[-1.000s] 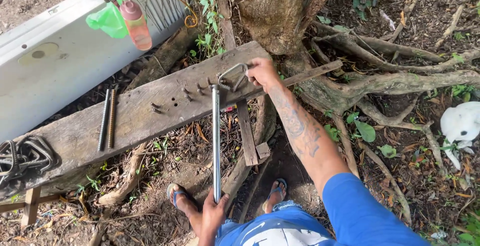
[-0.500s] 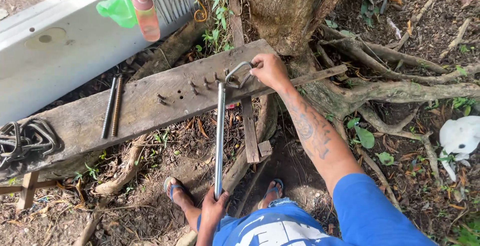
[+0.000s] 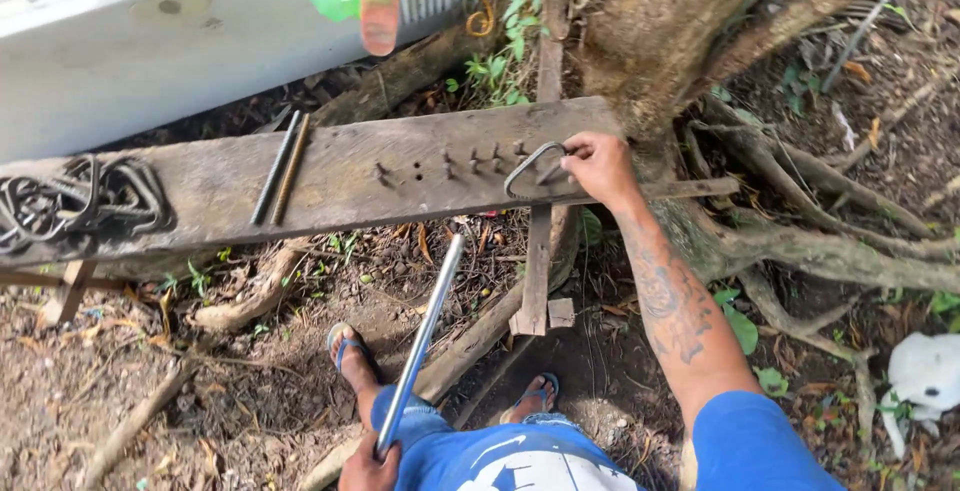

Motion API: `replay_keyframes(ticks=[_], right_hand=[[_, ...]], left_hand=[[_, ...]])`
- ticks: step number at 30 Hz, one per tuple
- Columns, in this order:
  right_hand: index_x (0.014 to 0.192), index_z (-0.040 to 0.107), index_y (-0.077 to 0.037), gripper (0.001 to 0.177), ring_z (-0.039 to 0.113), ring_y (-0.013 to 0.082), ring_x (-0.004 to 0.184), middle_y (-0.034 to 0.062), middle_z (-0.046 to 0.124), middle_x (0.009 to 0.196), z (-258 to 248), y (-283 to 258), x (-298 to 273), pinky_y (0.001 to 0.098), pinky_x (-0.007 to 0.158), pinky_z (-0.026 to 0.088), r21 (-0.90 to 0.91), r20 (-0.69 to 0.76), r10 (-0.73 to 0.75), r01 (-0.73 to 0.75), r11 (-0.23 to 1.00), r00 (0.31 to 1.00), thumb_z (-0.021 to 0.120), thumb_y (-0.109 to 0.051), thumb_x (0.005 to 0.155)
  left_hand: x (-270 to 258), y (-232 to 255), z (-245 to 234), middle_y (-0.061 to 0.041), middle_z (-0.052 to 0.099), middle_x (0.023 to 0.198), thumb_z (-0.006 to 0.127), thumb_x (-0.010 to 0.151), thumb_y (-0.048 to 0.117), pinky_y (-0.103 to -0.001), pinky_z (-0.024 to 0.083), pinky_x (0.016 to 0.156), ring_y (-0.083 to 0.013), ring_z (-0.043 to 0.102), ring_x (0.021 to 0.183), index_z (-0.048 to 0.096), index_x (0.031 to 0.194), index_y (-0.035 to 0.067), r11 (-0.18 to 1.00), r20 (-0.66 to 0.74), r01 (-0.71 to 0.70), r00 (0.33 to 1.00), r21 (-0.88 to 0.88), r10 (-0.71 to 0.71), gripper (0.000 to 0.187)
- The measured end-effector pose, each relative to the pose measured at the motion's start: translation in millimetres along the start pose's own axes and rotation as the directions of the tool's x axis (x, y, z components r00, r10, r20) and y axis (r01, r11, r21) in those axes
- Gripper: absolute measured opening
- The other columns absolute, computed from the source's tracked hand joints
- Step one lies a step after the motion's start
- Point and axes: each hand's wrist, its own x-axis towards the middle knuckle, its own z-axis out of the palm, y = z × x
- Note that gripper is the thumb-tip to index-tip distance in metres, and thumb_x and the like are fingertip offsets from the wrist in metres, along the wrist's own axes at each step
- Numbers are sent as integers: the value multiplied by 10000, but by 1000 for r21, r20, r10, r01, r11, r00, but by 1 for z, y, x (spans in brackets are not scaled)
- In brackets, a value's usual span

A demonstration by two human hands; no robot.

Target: Bending metal rebar into shapes using a metal pipe on an outdoor wooden bench.

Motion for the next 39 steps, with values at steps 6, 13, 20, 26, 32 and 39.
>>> replay_keyframes(ticks=[6,13,20,26,32,39], right_hand=[[1071,727,47,245,670,107,608,92,740,806,73,-85,6,258,536,538,289,237,-48,-23,957,970,761,-22,838],[1039,738,69,234,687,107,592,117,739,793,298,-202,8,258,474,569,482,432,-52,-182,857,900,769,-20,825],[1026,723,88,239,655,116,531,122,743,769,492,-332,31,261,426,534,515,500,0,-298,804,866,780,-18,820],[1187,612,-20,415,671,124,503,125,776,813,529,-408,32,265,373,471,268,501,155,-323,908,851,781,-173,841],[1033,752,-56,156,711,174,873,84,774,1015,516,-351,3,311,754,603,73,470,-14,-23,997,883,722,-163,925],[1027,766,-79,173,754,168,823,79,783,977,434,-287,-34,312,743,614,14,332,34,-40,999,943,740,-167,880]], left_hand=[[-4,-120,33,-129,735,659,812,633,411,-448,622,705,-333,782,678,761,923,237,974,-152,203,964,-98,-217,342],[30,-158,-4,-140,762,782,838,683,438,-463,594,796,-343,757,816,785,950,192,866,-239,493,833,-86,-499,367],[78,-270,-68,-218,761,796,827,679,405,-449,617,788,-342,779,800,779,975,46,871,-123,455,869,-184,-479,468],[91,-332,-172,-263,778,840,795,696,313,-436,634,841,-356,803,816,777,1065,-34,774,-93,595,777,-218,-623,507],[100,-329,-194,-267,773,870,860,751,370,-431,614,841,-344,777,805,765,1069,-98,666,-90,736,660,-123,-746,574],[172,-281,-210,-260,793,944,851,757,371,-457,608,809,-320,786,852,781,1046,-108,459,14,886,461,-59,-887,563]])
